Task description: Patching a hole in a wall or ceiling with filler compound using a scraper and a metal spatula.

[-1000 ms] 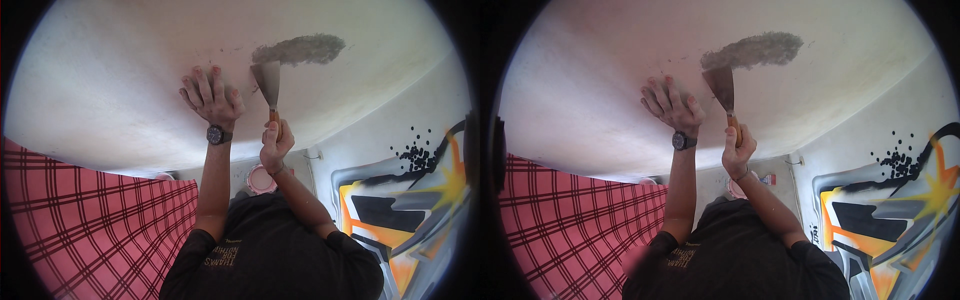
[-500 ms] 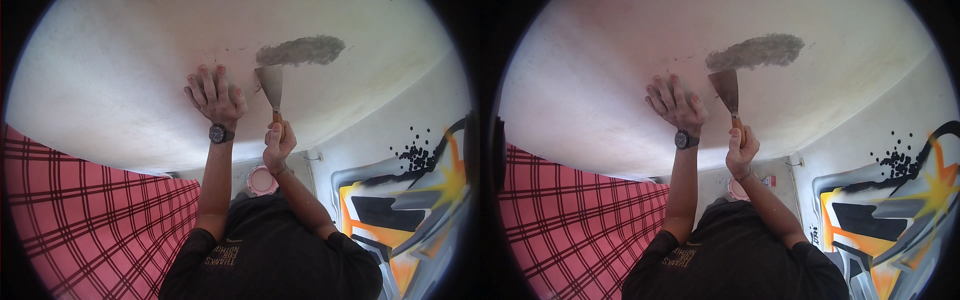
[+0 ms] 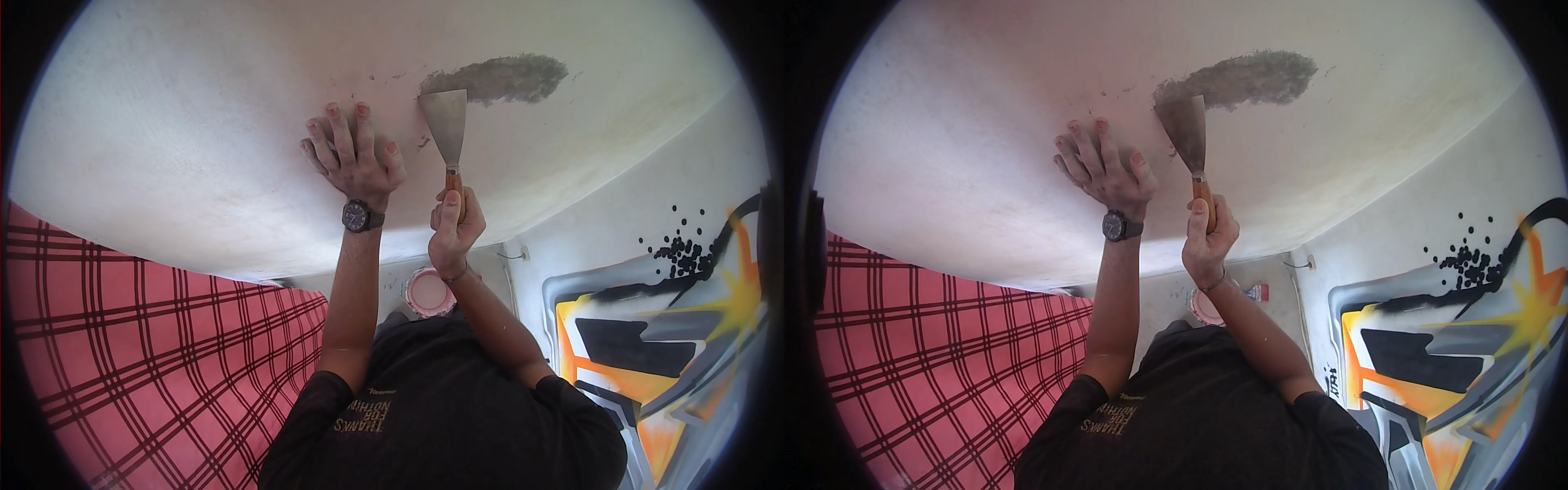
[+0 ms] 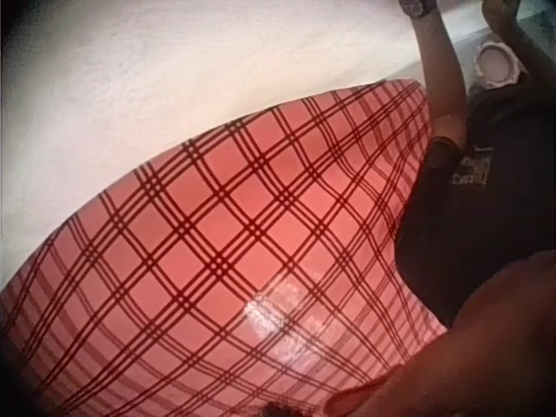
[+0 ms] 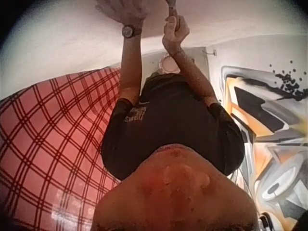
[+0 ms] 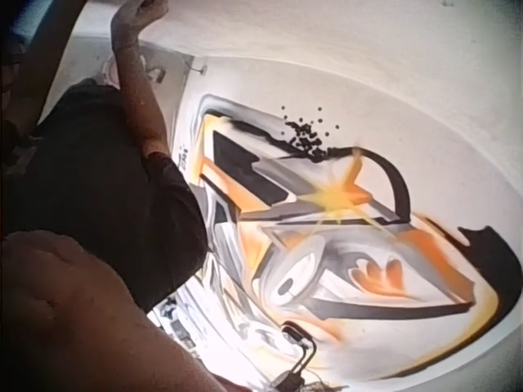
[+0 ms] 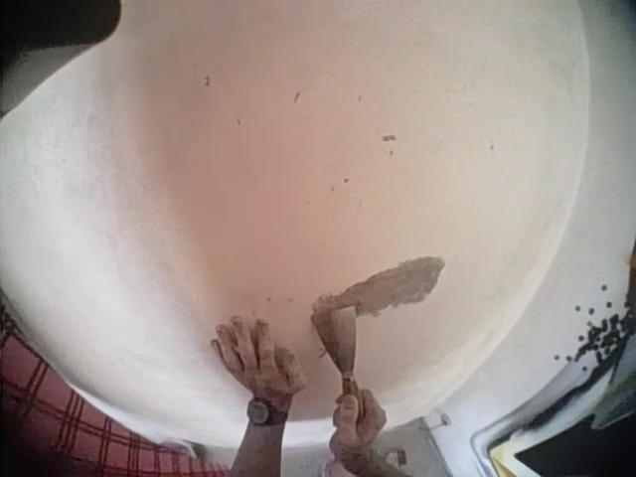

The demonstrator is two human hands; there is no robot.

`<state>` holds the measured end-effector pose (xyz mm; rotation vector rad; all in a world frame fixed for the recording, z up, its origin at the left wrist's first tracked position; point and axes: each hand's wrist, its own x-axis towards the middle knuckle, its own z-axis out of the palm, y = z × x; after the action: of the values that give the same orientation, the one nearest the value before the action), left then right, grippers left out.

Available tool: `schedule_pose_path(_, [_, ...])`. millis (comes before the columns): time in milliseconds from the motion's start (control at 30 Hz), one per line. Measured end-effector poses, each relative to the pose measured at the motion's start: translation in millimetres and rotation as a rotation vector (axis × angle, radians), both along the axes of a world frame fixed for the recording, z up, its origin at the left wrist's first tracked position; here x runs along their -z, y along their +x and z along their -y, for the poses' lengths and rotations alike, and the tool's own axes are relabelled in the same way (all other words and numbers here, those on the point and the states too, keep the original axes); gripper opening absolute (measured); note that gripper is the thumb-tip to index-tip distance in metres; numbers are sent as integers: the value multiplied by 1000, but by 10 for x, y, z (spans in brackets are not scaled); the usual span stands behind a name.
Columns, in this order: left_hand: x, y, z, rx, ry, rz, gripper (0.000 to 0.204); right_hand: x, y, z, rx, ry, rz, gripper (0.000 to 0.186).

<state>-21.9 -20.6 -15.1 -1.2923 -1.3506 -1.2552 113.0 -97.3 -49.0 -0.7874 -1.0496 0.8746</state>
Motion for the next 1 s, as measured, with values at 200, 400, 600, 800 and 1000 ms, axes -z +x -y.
schedule_pose_path(200, [12,4,-1,3,0,-1,55,-21,-15,-8,-8,-6,5,35])
schedule_pose_path(400, [27,24,-13,1,-4,2,56,-30,-2,-40,-17,11,0,34])
schedule_pose_path(600, [35,57,-20,3,-4,5,56,-58,37,-60,-8,7,0,35])
schedule_pose_path(800, [32,92,-15,-4,-10,3,55,-106,92,-51,6,-45,14,29])
schedule_pose_path(1000, [33,120,-23,-11,5,-7,55,-18,183,-27,16,-64,20,28])
